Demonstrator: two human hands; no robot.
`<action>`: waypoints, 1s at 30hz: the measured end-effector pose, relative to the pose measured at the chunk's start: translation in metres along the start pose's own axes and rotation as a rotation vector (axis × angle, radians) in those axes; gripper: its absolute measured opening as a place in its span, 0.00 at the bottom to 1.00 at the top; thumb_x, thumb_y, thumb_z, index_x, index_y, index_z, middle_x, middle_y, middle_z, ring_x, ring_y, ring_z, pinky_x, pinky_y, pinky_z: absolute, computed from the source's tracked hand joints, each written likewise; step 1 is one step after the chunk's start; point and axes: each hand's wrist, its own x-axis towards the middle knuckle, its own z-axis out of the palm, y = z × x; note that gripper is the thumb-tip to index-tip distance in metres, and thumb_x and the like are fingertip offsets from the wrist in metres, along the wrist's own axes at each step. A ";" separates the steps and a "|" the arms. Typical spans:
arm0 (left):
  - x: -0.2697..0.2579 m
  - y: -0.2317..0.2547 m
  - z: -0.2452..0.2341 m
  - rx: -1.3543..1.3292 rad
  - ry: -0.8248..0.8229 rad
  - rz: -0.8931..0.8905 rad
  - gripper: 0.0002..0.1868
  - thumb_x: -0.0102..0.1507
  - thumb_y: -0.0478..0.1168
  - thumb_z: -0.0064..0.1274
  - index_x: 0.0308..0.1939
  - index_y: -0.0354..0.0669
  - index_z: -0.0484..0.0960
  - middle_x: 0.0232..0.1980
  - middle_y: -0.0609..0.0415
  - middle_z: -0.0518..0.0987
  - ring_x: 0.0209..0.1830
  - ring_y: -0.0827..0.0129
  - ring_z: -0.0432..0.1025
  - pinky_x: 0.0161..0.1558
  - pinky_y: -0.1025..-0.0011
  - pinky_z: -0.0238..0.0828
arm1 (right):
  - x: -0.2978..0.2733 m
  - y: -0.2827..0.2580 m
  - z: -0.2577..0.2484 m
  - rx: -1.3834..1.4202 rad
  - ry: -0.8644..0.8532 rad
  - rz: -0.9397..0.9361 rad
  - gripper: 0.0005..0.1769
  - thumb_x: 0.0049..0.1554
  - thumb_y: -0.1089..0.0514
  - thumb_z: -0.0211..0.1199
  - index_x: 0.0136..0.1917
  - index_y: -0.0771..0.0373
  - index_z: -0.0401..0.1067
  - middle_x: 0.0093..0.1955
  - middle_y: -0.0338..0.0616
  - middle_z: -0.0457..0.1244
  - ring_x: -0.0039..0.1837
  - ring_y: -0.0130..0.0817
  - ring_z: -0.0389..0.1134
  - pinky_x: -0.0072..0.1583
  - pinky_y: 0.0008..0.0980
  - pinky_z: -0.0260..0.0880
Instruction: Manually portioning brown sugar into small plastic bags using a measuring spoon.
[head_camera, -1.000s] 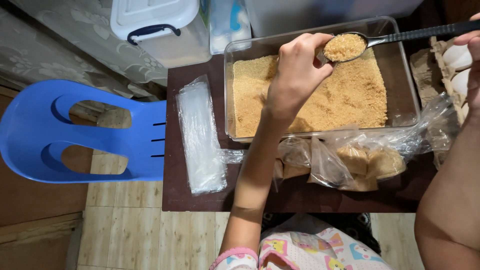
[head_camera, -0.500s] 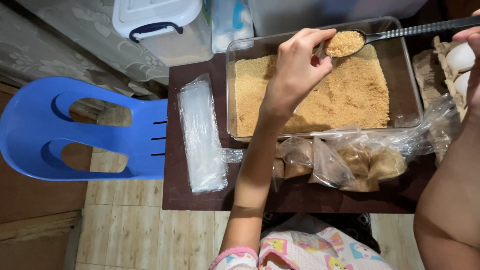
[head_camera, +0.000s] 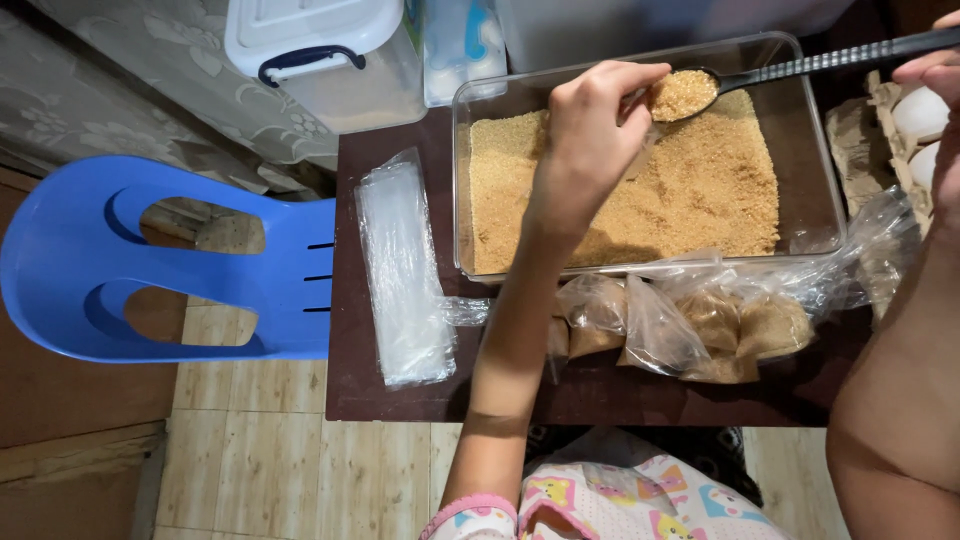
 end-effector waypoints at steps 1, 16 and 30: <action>0.000 -0.001 0.003 0.019 0.010 0.000 0.18 0.58 0.27 0.56 0.50 0.44 0.87 0.51 0.54 0.87 0.46 0.72 0.83 0.59 0.77 0.81 | 0.000 -0.002 0.004 0.016 0.030 0.010 0.03 0.87 0.66 0.48 0.69 0.68 0.63 0.83 0.58 0.55 0.72 0.46 0.64 0.84 0.44 0.66; -0.003 0.008 -0.026 -0.082 -0.015 -0.054 0.16 0.60 0.33 0.52 0.51 0.44 0.86 0.54 0.55 0.87 0.45 0.75 0.83 0.49 0.80 0.83 | 0.018 -0.035 0.025 0.115 0.030 0.126 0.33 0.80 0.34 0.40 0.72 0.66 0.65 0.79 0.50 0.59 0.67 0.39 0.69 0.70 0.25 0.73; -0.003 0.007 -0.022 -0.145 -0.006 -0.053 0.14 0.61 0.34 0.58 0.49 0.50 0.87 0.51 0.56 0.89 0.39 0.78 0.85 0.46 0.82 0.86 | 0.061 -0.132 0.080 0.090 0.137 0.480 0.23 0.75 0.42 0.34 0.66 0.52 0.67 0.60 0.30 0.66 0.60 0.22 0.76 0.65 0.12 0.77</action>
